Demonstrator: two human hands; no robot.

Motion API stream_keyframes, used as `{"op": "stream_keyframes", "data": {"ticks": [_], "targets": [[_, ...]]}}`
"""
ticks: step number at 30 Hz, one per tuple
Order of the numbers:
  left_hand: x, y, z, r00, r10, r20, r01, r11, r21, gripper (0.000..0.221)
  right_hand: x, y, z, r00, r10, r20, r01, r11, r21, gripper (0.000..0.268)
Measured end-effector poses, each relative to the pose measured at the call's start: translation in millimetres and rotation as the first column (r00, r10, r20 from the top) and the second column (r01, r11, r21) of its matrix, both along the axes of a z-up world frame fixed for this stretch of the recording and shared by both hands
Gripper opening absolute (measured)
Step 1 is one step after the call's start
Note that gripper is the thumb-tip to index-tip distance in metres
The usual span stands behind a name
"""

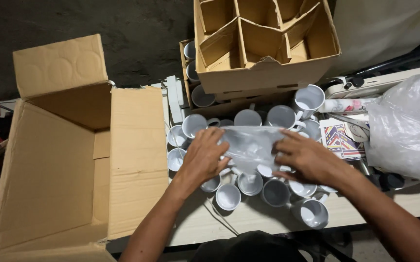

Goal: The person places mugs into a cardboard box containing dividers, wrapping one mug in a plastic bag before putting it in a slot.

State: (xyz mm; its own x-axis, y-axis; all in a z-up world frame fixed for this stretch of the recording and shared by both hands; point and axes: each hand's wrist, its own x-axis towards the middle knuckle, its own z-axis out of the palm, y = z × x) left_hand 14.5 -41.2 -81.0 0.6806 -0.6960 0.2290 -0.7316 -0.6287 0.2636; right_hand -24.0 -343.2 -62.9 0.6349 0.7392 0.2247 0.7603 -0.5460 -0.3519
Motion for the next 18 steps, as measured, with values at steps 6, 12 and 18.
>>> {"op": "stream_keyframes", "data": {"ticks": [6,12,18], "targets": [[-2.9,3.9,-10.7,0.995,0.027,-0.095,-0.032,0.998,-0.056,0.033,-5.1,6.1,14.0,0.982,-0.18,-0.06,0.17,0.974,-0.148,0.036],[-22.6,-12.4,1.5,0.994,-0.105,-0.039,0.099,0.986,-0.134,0.03,-5.1,7.3,-9.6,0.962,-0.251,0.106,0.259,0.963,-0.068,0.045],[-26.2,-20.3,-12.7,0.995,-0.101,-0.027,0.099,0.993,-0.071,0.026,-3.4,11.8,-26.1,0.849,-0.502,0.163,0.527,0.821,-0.219,0.037]]}}
